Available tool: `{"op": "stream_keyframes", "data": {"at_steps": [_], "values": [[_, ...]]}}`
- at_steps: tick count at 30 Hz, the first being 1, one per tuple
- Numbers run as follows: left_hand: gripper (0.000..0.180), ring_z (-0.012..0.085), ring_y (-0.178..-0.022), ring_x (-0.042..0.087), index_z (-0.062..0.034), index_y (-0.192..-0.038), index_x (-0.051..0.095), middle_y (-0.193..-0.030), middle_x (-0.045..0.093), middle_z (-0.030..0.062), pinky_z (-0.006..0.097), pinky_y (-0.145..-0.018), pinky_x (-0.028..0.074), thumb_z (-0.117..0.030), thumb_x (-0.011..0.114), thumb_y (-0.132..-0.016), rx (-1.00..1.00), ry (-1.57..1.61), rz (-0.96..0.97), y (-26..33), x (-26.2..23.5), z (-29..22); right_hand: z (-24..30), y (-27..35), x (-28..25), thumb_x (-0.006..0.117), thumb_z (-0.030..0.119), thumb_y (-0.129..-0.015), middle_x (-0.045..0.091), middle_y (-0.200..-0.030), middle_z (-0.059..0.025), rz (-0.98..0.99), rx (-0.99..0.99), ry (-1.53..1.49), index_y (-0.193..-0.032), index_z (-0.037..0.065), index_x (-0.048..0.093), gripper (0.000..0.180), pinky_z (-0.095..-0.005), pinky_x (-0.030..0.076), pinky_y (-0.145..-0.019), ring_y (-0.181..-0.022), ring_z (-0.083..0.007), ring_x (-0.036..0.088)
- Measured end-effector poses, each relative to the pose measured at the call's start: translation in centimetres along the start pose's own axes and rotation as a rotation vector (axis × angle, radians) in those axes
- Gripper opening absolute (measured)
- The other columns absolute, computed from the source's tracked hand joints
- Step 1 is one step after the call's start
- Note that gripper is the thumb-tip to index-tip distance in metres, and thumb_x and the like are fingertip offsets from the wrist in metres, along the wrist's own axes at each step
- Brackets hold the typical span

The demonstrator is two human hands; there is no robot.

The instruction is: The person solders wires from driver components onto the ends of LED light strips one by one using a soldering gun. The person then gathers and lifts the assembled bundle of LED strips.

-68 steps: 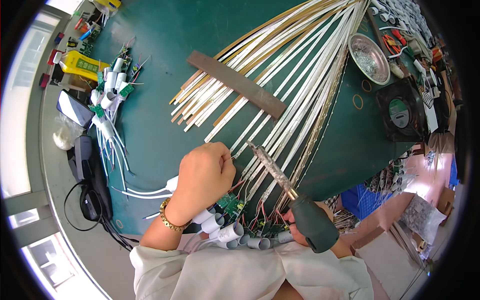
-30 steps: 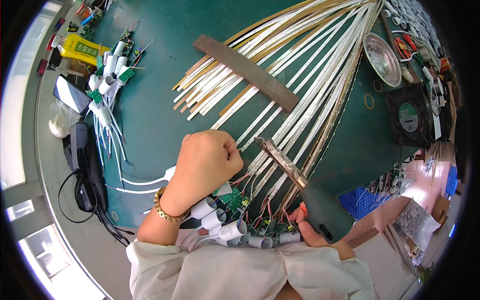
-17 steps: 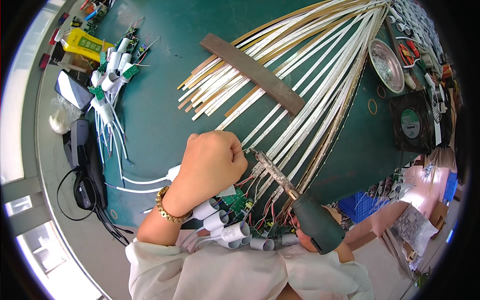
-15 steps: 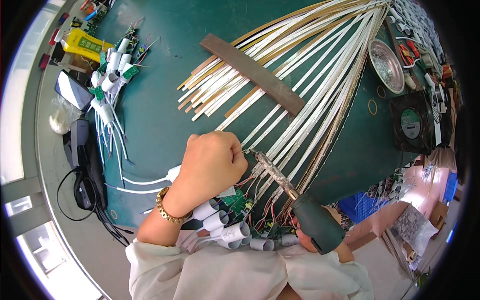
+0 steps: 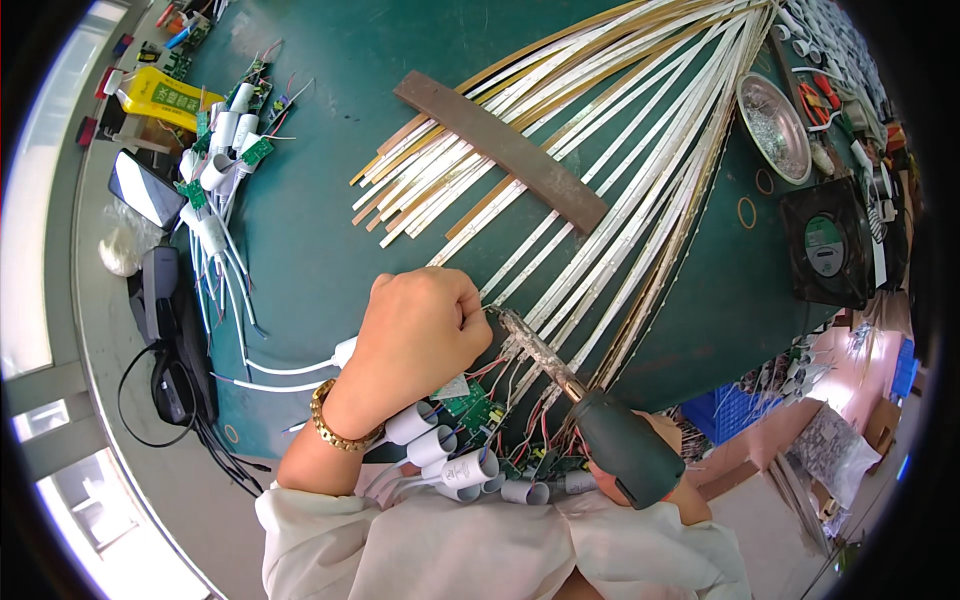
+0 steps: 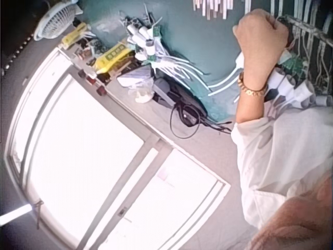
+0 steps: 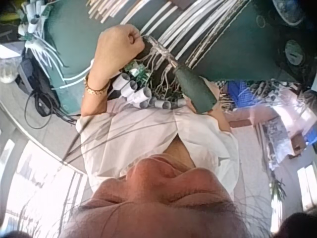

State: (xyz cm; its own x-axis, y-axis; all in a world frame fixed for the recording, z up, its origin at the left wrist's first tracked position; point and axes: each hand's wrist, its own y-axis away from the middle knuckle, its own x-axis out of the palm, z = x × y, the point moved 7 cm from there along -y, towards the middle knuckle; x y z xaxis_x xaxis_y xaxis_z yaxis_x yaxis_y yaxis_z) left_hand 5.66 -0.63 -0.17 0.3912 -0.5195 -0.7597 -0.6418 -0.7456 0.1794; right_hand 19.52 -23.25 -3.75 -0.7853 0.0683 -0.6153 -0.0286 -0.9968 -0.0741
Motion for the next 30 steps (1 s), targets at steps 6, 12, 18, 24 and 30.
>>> {"op": "stream_keyframes", "data": {"at_steps": [6, 12, 18, 24, 30], "values": [[0.006, 0.0228, -0.050, 0.049, 0.0012, -0.069, 0.063, -0.057, 0.053, 0.0109, 0.034, -0.052, 0.041, -0.002, 0.067, -0.066, 0.004, 0.004, 0.000, -0.1, 0.0, 0.0, 0.2, -0.2, -0.5, 0.079, 0.019, -0.066, 0.069, -0.083, -0.0039, 0.012, 0.075, -0.026, -0.098, 0.008, 0.065, 0.036, -0.0287, 0.053, -0.064, -0.071, -0.0215, 0.067], [0.007, 0.0210, -0.050, 0.049, 0.0011, -0.069, 0.064, -0.057, 0.054, 0.0104, 0.033, -0.052, 0.041, -0.002, 0.068, -0.065, -0.005, 0.006, 0.003, -0.2, 0.0, -0.1, -6.3, 7.8, 4.6, 0.074, 0.011, -0.074, 0.062, -0.083, -0.0071, -0.092, 0.414, -0.392, -0.092, 0.002, 0.060, 0.025, -0.0317, 0.051, -0.062, -0.072, -0.0205, 0.062], [0.006, 0.0217, -0.049, 0.049, 0.0009, -0.068, 0.064, -0.056, 0.053, 0.0104, 0.034, -0.052, 0.042, -0.003, 0.068, -0.065, -0.008, 0.004, -0.002, -0.1, 0.0, 0.0, -4.0, 4.4, 3.1, 0.071, 0.008, -0.077, 0.058, -0.081, -0.0061, -0.006, 0.369, -0.553, -0.089, 0.002, 0.059, 0.018, -0.0305, 0.049, -0.063, -0.069, -0.0171, 0.055], [0.006, 0.0226, -0.049, 0.049, 0.0008, -0.068, 0.064, -0.055, 0.052, 0.0103, 0.034, -0.052, 0.042, -0.003, 0.068, -0.065, 0.014, -0.005, -0.015, -0.1, -0.1, -0.1, -4.2, 4.2, 3.8, 0.069, 0.006, -0.080, 0.058, -0.082, -0.0060, 0.026, 0.389, -0.550, -0.088, 0.004, 0.057, 0.014, -0.0281, 0.048, -0.066, -0.072, -0.0168, 0.056], [0.005, 0.0218, -0.048, 0.048, 0.0008, -0.067, 0.064, -0.055, 0.052, 0.0098, 0.033, -0.051, 0.042, -0.002, 0.068, -0.064, 0.013, -0.010, -0.015, -0.2, 0.0, -0.3, -6.1, 7.4, 6.0, 0.061, -0.005, -0.084, 0.058, -0.082, -0.0065, -0.202, 0.516, -1.128, -0.088, 0.004, 0.058, 0.011, -0.0287, 0.049, -0.067, -0.074, -0.0172, 0.058]]}}
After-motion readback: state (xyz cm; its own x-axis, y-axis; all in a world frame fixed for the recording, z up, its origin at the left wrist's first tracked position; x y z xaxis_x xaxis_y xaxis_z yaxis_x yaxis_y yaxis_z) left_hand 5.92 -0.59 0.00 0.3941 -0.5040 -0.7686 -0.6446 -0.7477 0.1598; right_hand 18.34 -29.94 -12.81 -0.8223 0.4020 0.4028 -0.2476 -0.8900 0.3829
